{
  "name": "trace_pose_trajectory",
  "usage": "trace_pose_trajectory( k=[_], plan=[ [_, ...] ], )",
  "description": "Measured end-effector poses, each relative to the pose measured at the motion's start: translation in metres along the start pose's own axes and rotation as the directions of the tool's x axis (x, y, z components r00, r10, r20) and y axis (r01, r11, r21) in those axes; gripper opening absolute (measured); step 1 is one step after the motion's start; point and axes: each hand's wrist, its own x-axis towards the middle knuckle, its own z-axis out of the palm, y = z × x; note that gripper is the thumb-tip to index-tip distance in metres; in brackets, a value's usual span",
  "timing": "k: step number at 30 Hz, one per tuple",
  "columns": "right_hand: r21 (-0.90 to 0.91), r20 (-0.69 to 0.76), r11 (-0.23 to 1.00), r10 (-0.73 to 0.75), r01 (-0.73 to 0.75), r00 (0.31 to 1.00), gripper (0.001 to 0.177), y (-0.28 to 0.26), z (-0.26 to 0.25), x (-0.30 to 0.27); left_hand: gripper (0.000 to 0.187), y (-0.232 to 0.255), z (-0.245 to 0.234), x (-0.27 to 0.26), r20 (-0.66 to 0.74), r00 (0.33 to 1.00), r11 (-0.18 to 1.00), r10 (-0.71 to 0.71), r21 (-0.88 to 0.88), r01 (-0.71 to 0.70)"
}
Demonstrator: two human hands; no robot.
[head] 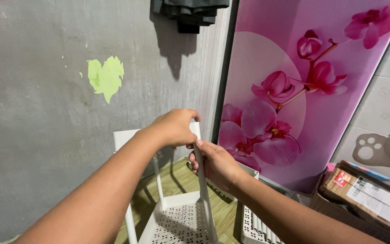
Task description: The person assembles a white plastic storage rack by inserting vertical poles into a perforated tray and attaching horizontal crossbars. They then place a small pink and blue packet into a nearby basket.
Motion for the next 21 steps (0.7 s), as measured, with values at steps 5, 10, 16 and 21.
trace_pose_trajectory(
  k=[5,10,16,21],
  plan=[
    [0.029,0.000,0.999,-0.020,0.020,1.000,0.027,0.002,0.006,-0.001,0.062,-0.007,-0.001,0.002,0.020,1.000,0.996,0.004,-0.094,-0.002],
    [0.066,-0.093,0.994,-0.076,0.082,0.993,0.027,0.013,0.008,0.003,0.059,-0.012,0.014,0.013,-0.151,0.964,0.964,0.221,0.182,-0.193],
    [-0.027,-0.162,0.990,-0.144,0.142,0.976,0.031,0.020,0.005,0.015,0.058,-0.019,0.022,0.024,-0.175,0.958,0.953,0.226,0.243,-0.180],
    [-0.033,-0.161,0.987,-0.159,0.156,0.974,0.033,0.019,0.006,0.025,0.059,-0.021,0.013,0.032,-0.161,0.958,0.948,0.239,0.253,-0.194]
  ],
)
